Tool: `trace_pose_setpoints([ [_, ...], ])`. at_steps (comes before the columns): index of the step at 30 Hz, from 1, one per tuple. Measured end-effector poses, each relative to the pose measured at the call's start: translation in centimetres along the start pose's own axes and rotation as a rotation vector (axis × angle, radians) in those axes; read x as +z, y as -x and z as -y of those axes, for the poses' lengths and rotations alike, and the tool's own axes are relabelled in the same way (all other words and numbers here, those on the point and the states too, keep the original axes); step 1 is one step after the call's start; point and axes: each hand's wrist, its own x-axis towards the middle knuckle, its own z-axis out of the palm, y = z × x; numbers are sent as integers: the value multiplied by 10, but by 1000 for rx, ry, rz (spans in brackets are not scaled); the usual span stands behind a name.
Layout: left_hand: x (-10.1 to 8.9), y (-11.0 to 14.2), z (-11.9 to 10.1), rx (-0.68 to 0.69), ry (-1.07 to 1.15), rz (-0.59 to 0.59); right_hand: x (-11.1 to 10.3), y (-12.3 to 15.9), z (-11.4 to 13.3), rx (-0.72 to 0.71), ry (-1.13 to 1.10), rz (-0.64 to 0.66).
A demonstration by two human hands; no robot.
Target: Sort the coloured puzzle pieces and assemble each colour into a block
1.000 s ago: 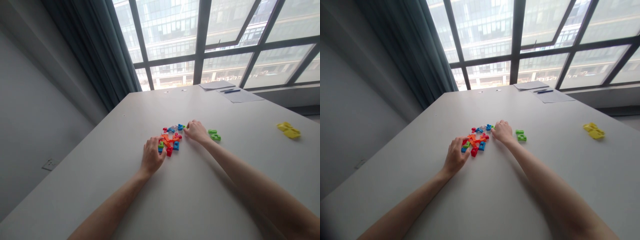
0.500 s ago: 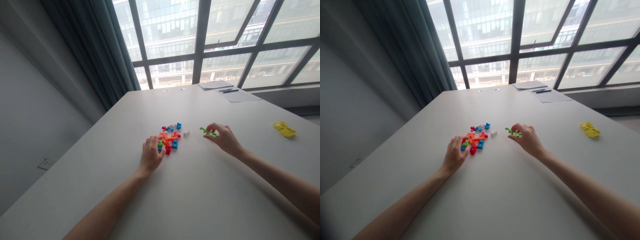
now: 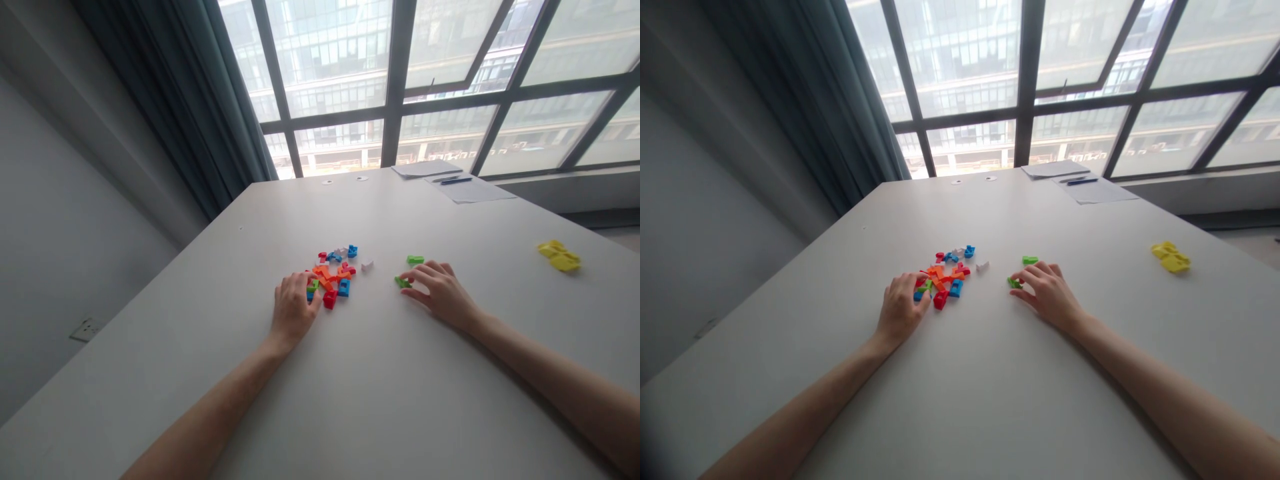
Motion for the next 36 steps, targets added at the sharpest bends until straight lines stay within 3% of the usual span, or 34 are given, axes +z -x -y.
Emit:
trace_pose_setpoints([
  [6,-8,-2,-6,-48,-77,60,3,1,-2,34,44,-49],
  [18,-8,-3,-2,-1,22,38,3,0,-1,99,-24,-107],
  [28,-8,-2,4,141,138,-157,0,-1,3,60,-52,-105],
  [32,-11,1,-4,306,254,-229,-3,-2,12,34,-104,-125],
  [36,-18,8,-21,618,357,-79,-5,-2,32,-73,-227,-90],
])
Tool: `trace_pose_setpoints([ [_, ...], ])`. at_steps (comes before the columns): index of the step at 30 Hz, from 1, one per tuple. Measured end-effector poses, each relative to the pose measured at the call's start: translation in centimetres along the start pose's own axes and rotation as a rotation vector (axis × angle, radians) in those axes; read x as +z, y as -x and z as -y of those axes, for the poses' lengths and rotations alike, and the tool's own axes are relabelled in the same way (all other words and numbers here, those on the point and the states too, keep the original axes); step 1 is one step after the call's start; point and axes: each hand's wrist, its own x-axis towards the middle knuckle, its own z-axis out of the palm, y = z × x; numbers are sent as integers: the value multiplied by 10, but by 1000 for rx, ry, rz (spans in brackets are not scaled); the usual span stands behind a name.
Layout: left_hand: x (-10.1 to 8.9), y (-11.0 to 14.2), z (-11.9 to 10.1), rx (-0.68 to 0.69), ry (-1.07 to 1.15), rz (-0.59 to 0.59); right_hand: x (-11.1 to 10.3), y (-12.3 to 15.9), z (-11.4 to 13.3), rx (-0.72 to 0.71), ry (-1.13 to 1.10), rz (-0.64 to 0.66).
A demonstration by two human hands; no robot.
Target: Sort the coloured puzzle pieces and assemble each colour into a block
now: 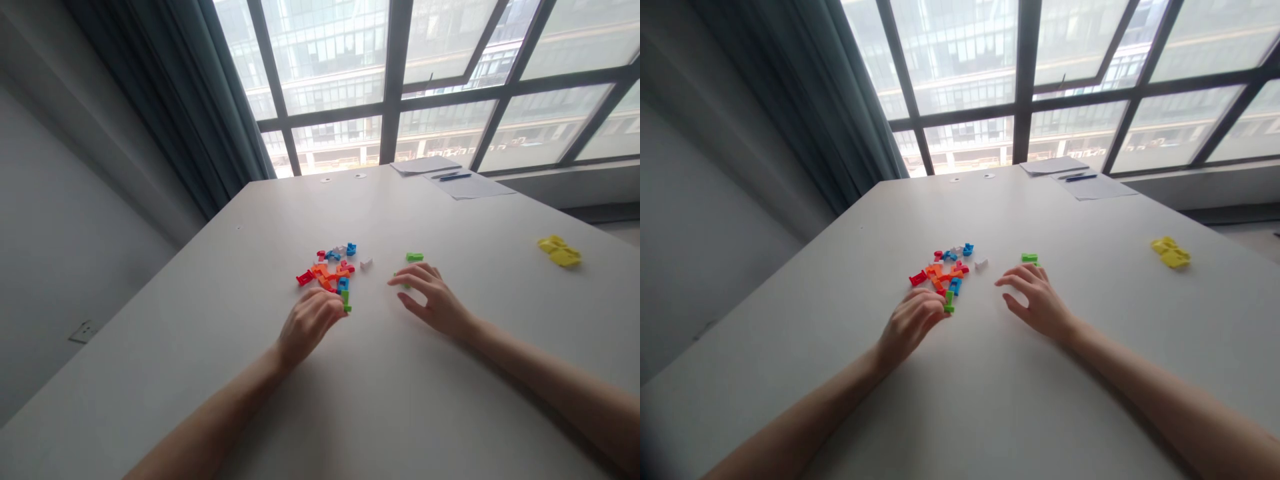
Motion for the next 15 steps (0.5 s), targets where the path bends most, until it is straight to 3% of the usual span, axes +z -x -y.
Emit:
trace_pose_setpoints([
  [4,2,-3,-8,120,69,164,2,-2,19,-122,-93,95],
  [15,0,-3,-12,136,155,303,2,-3,33,-267,-138,321],
])
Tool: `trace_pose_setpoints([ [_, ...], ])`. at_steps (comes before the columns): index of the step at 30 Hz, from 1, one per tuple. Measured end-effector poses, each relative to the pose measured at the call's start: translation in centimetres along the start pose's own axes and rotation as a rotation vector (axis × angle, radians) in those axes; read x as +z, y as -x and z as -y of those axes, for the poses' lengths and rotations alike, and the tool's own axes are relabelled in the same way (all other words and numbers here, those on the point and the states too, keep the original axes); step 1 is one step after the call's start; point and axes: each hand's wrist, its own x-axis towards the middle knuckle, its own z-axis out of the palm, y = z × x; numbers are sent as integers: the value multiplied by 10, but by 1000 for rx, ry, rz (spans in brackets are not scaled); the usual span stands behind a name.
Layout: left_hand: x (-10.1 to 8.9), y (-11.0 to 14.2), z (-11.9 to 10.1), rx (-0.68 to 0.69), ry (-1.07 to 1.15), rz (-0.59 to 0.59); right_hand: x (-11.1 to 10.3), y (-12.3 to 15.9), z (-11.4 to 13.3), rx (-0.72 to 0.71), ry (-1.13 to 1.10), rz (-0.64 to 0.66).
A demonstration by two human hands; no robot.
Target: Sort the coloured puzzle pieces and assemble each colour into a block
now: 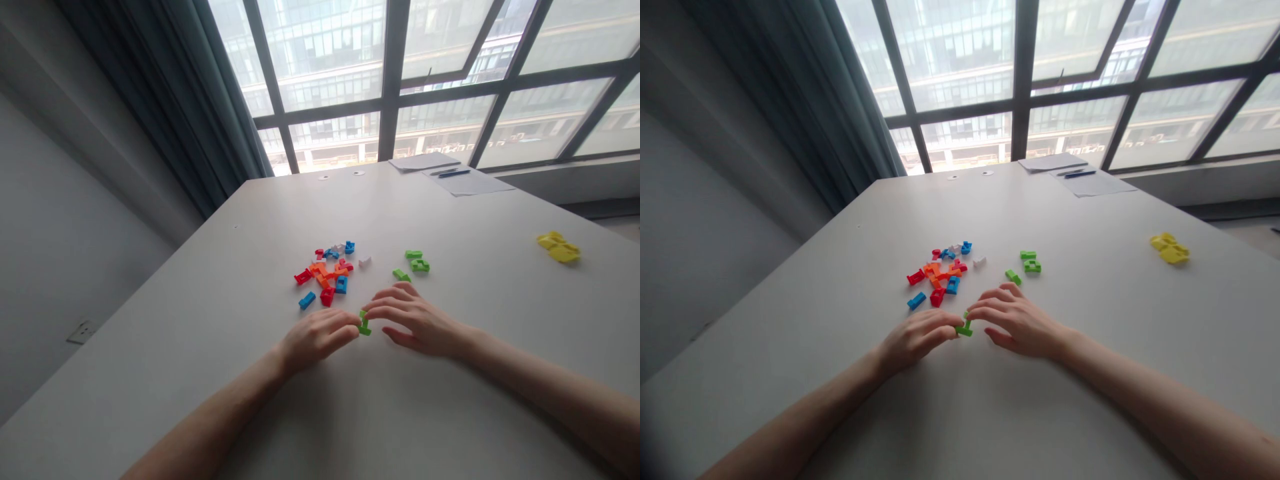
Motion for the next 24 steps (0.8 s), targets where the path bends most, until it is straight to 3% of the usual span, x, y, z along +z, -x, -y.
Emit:
trace_pose_setpoints([
  [10,-1,-2,2,92,-39,47,6,-2,2,-51,-13,-82],
  [15,2,0,5,19,-30,39,3,-2,1,-24,-4,-123],
  [19,4,1,8,-81,-76,-1,-2,2,-11,120,11,-249],
  [24,4,1,9,-102,-92,-1,-11,12,-41,362,56,-483],
])
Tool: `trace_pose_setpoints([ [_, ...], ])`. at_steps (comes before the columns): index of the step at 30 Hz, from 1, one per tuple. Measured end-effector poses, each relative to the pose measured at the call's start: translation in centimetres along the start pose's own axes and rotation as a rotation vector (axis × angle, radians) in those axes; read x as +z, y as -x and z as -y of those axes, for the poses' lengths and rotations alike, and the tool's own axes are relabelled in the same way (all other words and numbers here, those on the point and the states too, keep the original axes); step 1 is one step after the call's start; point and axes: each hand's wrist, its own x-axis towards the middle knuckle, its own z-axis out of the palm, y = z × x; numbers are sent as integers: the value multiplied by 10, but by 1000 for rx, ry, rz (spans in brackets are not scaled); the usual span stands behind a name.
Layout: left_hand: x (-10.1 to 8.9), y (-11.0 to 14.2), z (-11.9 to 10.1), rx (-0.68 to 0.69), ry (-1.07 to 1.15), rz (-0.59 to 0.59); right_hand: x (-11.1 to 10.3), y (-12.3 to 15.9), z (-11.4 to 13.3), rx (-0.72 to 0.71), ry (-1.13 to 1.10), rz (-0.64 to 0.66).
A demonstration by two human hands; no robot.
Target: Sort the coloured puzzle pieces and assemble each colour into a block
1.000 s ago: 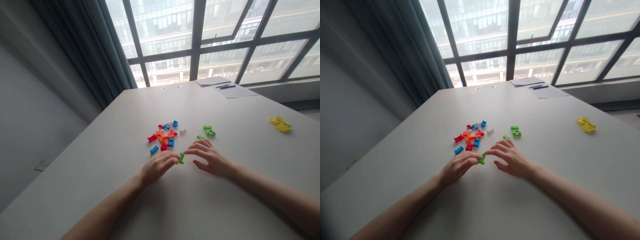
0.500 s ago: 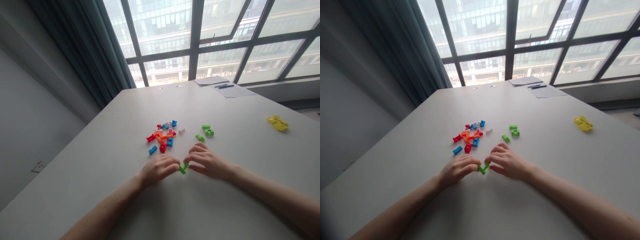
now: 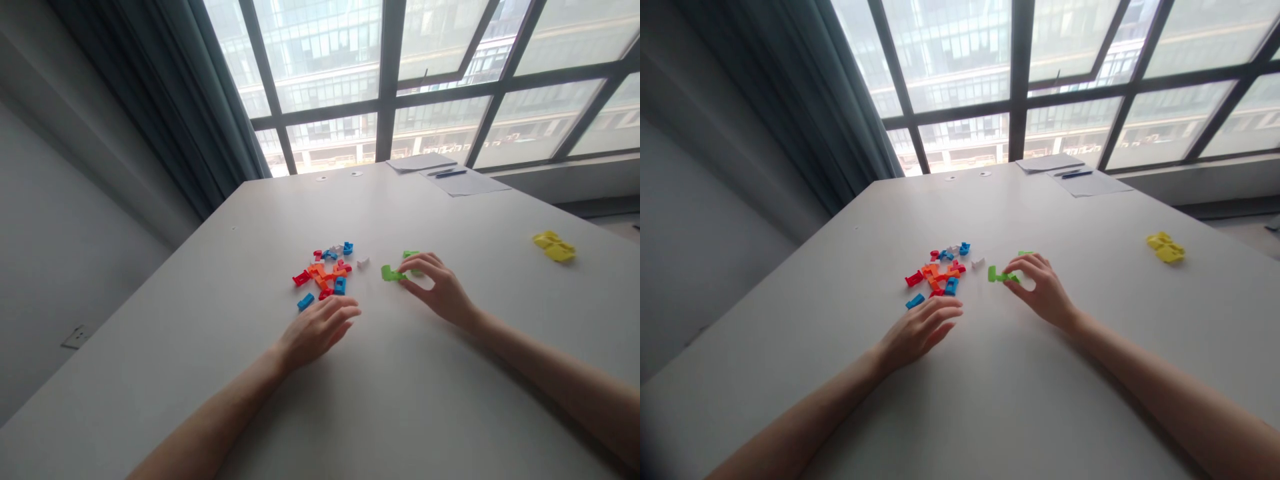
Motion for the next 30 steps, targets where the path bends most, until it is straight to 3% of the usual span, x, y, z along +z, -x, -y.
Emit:
trace_pose_setpoints([
  [3,0,-1,0,4,-12,5,-4,-1,-17,55,76,-34],
  [6,1,-1,0,5,-21,9,-6,0,-26,46,113,20],
  [14,-1,-6,1,105,-209,149,0,4,-25,-37,195,201],
  [19,-1,-31,-4,140,-246,189,-8,-2,-30,44,131,53],
  [25,27,-86,-5,-144,-42,-23,-19,-3,-66,242,142,-191],
  [28,52,-105,-1,-286,12,-8,-21,0,-85,407,47,-218],
  [30,66,-109,1,-353,-3,23,-22,0,-91,448,14,-160],
])
